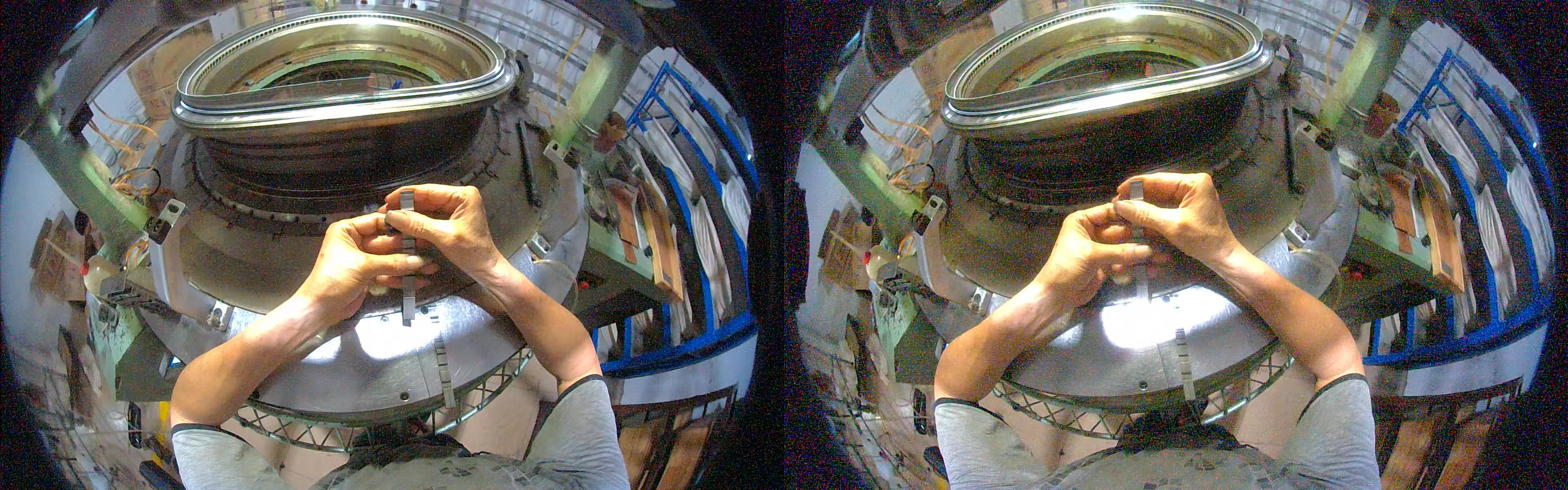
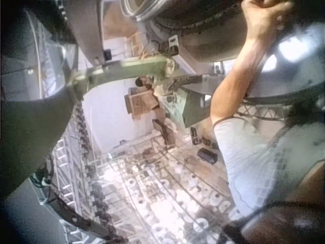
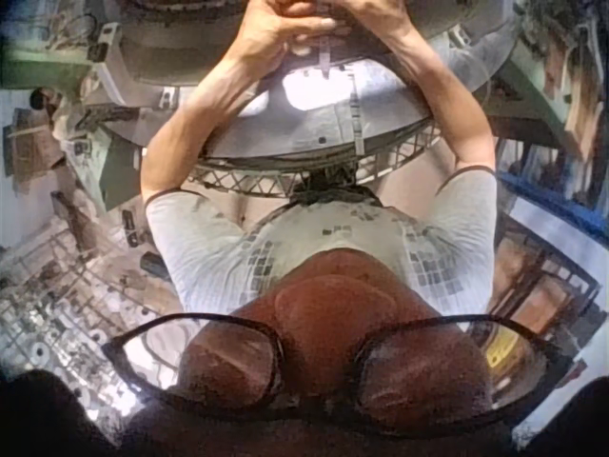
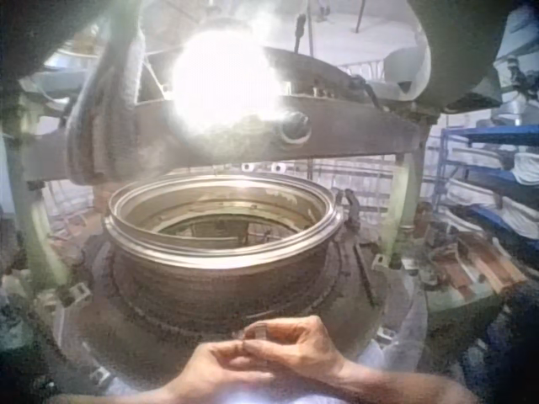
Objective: The person repeatedly picks small rectangular metal pieces from a wooden tray and inserts them into slots on a large circular metal machine. The person handles the pieces one at a time, aligning and pressing them into place around the machine's rim.
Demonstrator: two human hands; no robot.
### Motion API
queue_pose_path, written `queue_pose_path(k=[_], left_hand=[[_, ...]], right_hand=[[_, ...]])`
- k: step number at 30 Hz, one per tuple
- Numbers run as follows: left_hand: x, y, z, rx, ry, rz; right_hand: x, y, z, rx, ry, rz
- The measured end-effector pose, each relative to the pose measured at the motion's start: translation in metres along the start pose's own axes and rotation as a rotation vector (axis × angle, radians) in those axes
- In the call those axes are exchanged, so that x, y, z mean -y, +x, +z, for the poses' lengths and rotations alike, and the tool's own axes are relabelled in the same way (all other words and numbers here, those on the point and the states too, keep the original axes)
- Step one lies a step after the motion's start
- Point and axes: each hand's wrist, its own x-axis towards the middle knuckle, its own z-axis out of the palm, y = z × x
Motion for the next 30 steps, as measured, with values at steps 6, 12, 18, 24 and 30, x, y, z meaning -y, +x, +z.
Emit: queue_pose_path(k=[6,12,18,24,30], left_hand=[[-0.004,-0.001,0.001,-0.005,-0.032,-0.062],[-0.008,-0.004,0.005,-0.013,-0.082,-0.101],[-0.010,-0.006,0.008,-0.014,-0.099,-0.117],[-0.010,-0.008,0.008,-0.003,-0.079,-0.101],[-0.004,-0.003,0.004,-0.031,0.065,-0.017]], right_hand=[[-0.003,0.003,0.000,-0.002,0.033,0.048],[-0.003,0.001,0.001,-0.014,0.079,0.042],[0.001,0.000,-0.001,0.003,0.061,0.079],[-0.001,0.000,0.000,0.002,0.101,0.080],[-0.005,0.002,0.001,0.015,0.085,0.001]])
